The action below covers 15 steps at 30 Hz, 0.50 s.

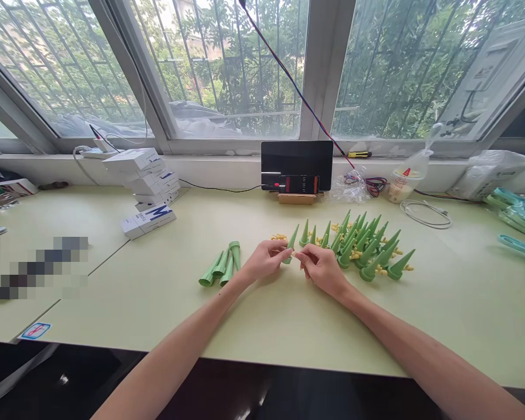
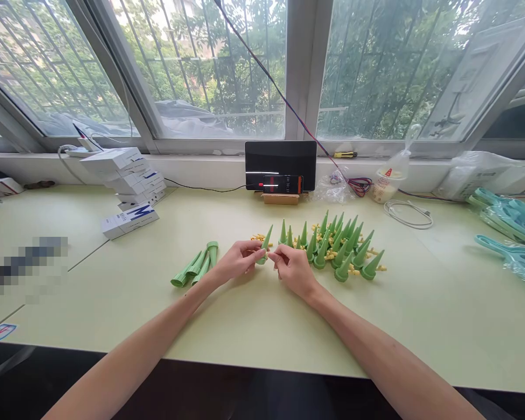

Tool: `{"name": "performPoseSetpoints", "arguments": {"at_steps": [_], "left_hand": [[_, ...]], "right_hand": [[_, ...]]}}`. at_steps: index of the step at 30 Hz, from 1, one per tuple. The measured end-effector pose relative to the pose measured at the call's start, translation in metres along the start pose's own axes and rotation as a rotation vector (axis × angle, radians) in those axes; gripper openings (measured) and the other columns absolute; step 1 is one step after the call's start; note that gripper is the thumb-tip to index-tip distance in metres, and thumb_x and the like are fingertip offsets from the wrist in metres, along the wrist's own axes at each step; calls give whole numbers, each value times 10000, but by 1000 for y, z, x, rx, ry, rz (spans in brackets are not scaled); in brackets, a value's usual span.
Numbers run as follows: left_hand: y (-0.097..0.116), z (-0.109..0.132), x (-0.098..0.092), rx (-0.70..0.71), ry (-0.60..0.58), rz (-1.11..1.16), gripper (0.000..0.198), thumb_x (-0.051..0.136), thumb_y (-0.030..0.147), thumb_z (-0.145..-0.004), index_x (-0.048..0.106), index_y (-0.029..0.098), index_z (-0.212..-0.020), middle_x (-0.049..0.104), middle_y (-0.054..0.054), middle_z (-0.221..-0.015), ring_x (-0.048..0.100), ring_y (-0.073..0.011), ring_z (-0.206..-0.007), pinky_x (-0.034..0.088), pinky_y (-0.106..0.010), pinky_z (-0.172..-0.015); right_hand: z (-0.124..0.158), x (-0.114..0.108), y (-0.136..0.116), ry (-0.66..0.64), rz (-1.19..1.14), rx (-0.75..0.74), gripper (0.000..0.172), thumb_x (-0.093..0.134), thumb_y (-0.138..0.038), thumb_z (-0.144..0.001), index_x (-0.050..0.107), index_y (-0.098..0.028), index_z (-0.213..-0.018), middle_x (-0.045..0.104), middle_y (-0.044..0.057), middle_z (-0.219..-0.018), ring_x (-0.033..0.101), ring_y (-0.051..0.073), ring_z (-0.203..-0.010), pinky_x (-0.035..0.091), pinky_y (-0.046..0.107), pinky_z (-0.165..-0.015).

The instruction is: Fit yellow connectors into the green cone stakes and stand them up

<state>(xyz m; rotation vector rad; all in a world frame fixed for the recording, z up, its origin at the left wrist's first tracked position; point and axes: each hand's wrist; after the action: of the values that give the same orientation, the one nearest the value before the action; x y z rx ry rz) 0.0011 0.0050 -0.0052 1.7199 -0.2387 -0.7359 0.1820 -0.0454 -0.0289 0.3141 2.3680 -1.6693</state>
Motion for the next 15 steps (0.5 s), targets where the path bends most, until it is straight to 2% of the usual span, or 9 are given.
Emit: {"name": "performPoseSetpoints", "arguments": {"at_steps": [4,10,15], "left_hand": [[-4,-1,0,32,-11,8,358,576,490,-872,594,149,-765,391,33,-603,392,-75,-486,309,-213,-441],[-9,-3,0,73,-22,14,333,577,462,-873,657,140,-846,530,-18,-717,448,-92,-561,399,-229,-521],[-11,-4,1,96,-34,23,303,572,427,-883,689,153,-938,570,-30,-767,453,-98,-585,431,-239,-561]], "right_hand": [[0,1,1,-3,-100,77,373,562,-504,-902,521,-212,-674,530,-31,-515,463,112,-358,387,254,-376],[-1,0,-4,-17,-219,169,409,591,-531,-871,499,-203,-644,517,-41,-485,395,85,-297,306,228,-288],[-3,0,-7,-21,-294,256,433,618,-560,-834,496,-199,-629,485,-53,-451,345,70,-286,283,213,-257]]}}
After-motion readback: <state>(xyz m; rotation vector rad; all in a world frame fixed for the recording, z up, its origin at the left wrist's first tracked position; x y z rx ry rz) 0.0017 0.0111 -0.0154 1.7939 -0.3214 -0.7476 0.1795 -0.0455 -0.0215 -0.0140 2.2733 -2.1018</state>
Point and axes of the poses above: each hand's wrist, its own z-axis away from the middle knuckle, its own x-axis out of the palm, y = z × x
